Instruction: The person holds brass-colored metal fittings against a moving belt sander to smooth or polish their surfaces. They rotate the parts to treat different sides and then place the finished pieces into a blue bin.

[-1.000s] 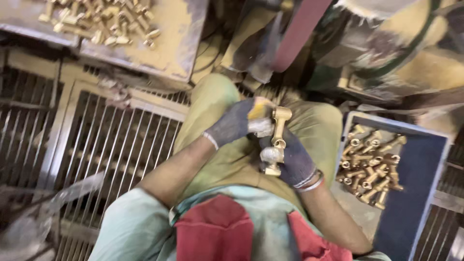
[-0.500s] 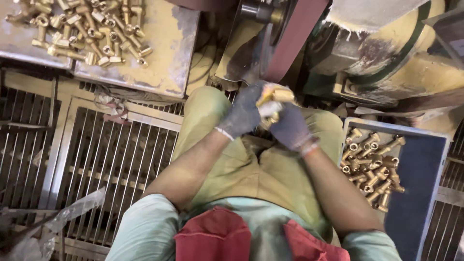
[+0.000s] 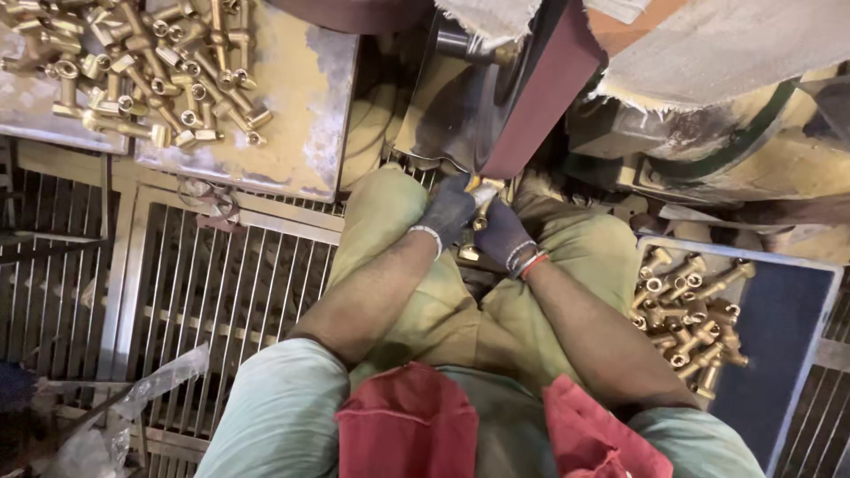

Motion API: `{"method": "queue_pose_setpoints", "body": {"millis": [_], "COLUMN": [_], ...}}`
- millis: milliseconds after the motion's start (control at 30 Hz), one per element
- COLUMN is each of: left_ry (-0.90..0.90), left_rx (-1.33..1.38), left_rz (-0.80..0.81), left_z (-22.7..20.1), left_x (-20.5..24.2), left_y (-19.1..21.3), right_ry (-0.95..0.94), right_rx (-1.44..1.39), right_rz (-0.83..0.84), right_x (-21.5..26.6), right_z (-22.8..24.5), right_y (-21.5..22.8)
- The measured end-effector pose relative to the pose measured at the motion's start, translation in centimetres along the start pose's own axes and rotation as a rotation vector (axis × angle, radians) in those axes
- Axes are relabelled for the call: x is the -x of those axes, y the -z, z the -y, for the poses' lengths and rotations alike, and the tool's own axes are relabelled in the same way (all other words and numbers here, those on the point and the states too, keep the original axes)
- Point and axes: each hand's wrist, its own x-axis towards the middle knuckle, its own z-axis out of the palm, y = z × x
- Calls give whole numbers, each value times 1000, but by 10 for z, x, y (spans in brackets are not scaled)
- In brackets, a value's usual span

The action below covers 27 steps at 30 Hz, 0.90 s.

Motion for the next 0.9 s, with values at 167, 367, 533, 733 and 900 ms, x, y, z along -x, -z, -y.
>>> {"method": "queue_pose_setpoints", "body": {"millis": [167,367,533,733,900], "left_ry": [-11,-187,-589,-670,-63], "left_rx": [215,145,17,5,232], "left_rz": [10,21,174,260,231], "left_z": [-3,-51,-88,-100,-50], "left_x": [0,50,123,118,57], "left_y": [6,9,17,20,21], "right_ry": [27,35,157,121,99], "right_rx": [220,137,303,324,70], "right_rz": [89,49,-66,119,155], "right_x": [-7,13,50,43,25], "right_z": [13,67,91,113,96], "right_y": [4,30,52,69,47]}}
